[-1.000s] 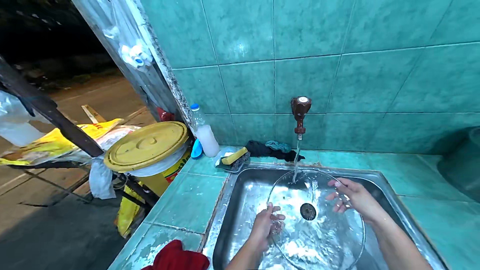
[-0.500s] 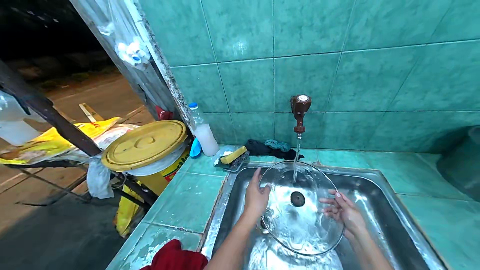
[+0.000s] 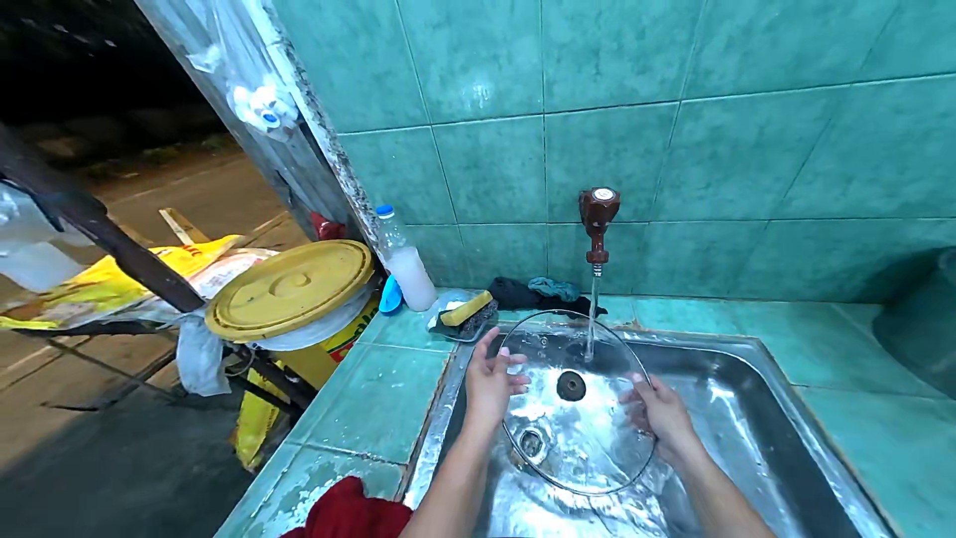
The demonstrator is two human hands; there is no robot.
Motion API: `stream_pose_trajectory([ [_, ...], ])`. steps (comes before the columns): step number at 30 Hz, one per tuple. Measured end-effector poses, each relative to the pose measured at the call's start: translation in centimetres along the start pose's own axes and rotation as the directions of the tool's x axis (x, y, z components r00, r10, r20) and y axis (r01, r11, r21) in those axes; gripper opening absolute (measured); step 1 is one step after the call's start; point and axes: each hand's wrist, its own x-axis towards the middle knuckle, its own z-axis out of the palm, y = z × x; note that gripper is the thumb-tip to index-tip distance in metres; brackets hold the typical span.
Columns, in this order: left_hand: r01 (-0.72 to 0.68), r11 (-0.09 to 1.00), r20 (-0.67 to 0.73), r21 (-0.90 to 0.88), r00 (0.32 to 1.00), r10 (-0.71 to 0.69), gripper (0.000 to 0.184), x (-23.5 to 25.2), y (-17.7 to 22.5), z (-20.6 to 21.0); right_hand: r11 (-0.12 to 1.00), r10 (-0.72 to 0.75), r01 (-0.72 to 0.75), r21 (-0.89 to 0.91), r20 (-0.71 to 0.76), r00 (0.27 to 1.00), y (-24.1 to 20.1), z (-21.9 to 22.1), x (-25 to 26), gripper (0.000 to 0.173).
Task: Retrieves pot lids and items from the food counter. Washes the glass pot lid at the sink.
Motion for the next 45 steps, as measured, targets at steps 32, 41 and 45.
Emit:
stream_pose_trajectory([
  [32, 0.079, 0.992, 0.409, 0.1, 0.905, -0.113, 0.04, 4.4, -1.1, 13.7, 0.853, 0.101, -0.105, 0.512, 0.035, 0.994, -1.7, 0.9, -3.8, 0.044],
  [41, -0.768, 0.291, 0.802, 0.571, 0.597, 0.002, 0.078, 1.4, -4.4, 11.9, 0.836, 0.135, -0.086, 0.542, -0.051, 0.99, -2.0, 0.9, -3.7, 0.04],
  [45, -0.698, 0.264, 0.722, 0.666, 0.692, 0.008, 0.088, 1.5, -5.1, 12.0, 0.857, 0.146, -0.096, 0.506, -0.06, 0.988, -2.3, 1.1, -4.3, 0.039],
])
